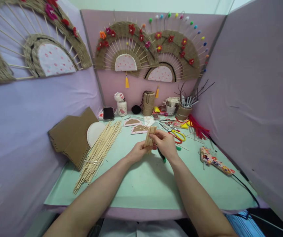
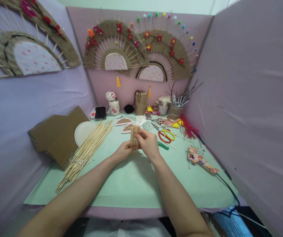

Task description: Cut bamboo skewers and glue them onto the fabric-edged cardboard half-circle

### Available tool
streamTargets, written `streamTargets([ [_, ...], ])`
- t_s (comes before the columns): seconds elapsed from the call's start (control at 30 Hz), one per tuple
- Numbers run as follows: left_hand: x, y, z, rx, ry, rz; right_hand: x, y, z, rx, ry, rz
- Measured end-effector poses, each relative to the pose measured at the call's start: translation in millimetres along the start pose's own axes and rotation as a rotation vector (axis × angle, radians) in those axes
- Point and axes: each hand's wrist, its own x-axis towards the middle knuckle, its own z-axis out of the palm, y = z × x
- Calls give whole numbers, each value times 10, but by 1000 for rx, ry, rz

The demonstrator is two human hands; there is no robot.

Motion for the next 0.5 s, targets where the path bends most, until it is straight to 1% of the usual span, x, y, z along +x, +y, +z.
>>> streamTargets([
  [0.07,5,2,19,29,36,8,-12,-8,19,-5,28,1],
  [0.17,7,22,32,57,57,5,-28,-26,35,-17,66,3],
  [0.5,1,10,14,-10,2,-5,-32,-21,6,-42,74,-7],
])
